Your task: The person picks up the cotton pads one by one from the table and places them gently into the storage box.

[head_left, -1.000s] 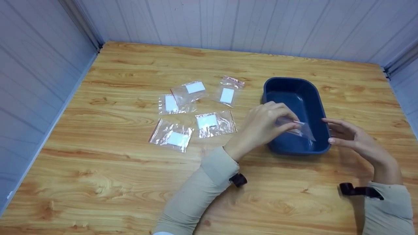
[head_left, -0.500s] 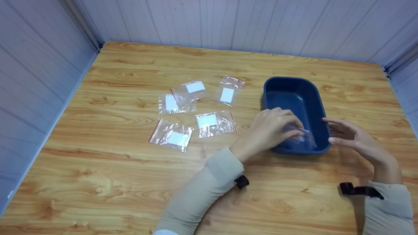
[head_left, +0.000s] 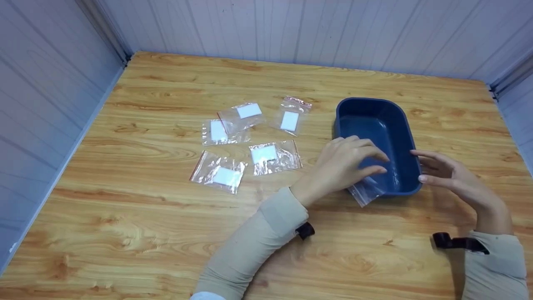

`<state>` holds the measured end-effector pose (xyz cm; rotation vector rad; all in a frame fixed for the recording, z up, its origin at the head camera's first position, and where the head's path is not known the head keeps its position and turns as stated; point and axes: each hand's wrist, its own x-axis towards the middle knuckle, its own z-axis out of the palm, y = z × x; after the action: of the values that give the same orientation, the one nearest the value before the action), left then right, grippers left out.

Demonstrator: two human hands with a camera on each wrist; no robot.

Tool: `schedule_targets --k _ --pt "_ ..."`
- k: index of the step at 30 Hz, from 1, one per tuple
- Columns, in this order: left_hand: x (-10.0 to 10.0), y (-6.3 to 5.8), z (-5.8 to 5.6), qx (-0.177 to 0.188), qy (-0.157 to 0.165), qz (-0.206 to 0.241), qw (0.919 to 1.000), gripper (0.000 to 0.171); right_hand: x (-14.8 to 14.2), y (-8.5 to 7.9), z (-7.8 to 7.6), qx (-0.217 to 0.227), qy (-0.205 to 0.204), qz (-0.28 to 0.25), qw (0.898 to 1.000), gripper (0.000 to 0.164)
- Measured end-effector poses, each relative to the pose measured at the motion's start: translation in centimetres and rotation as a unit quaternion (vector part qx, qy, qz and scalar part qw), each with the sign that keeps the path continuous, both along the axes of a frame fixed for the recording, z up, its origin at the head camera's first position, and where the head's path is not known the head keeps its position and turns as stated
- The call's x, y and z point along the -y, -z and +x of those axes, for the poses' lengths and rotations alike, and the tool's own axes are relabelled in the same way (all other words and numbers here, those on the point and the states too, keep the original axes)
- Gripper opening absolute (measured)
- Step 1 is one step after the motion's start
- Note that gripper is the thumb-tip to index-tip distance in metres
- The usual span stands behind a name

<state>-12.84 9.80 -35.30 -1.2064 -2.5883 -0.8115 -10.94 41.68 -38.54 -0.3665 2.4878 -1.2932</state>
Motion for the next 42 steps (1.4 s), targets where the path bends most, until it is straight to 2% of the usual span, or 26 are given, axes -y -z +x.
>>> schedule_targets --k 10,18,24,31,36,42 --pt "1.8 -0.1 -0.1 -0.006 0.008 -0.002 0.9999 0.027 -0.1 -0.1 0.1 0.004 -0.006 -0.026 1.000 0.059" --pt "3.9 0.1 -0.6 0.037 0.001 0.014 0.9992 0.025 -0.1 -0.2 0.1 -0.002 -0.008 -0.019 1.000 0.059" --pt "5.3 0.3 -0.9 0.051 -0.012 0.017 0.9985 0.026 -0.2 -0.2 0.1 0.005 -0.005 -0.018 1.000 0.059" --pt "6.8 0.7 -1.5 0.073 -0.010 0.024 0.9970 0.023 -0.2 -0.2 0.1 0.006 -0.005 -0.016 1.000 0.059" --pt "7.9 1.2 -2.0 0.084 -0.013 0.009 0.9964 0.023 -0.2 -0.1 0.0 0.002 -0.007 -0.026 1.000 0.059" --pt "9.2 1.7 -2.4 0.115 -0.014 -0.019 0.9931 0.025 -0.2 -0.1 0.0 0.005 -0.012 -0.042 0.999 0.059"
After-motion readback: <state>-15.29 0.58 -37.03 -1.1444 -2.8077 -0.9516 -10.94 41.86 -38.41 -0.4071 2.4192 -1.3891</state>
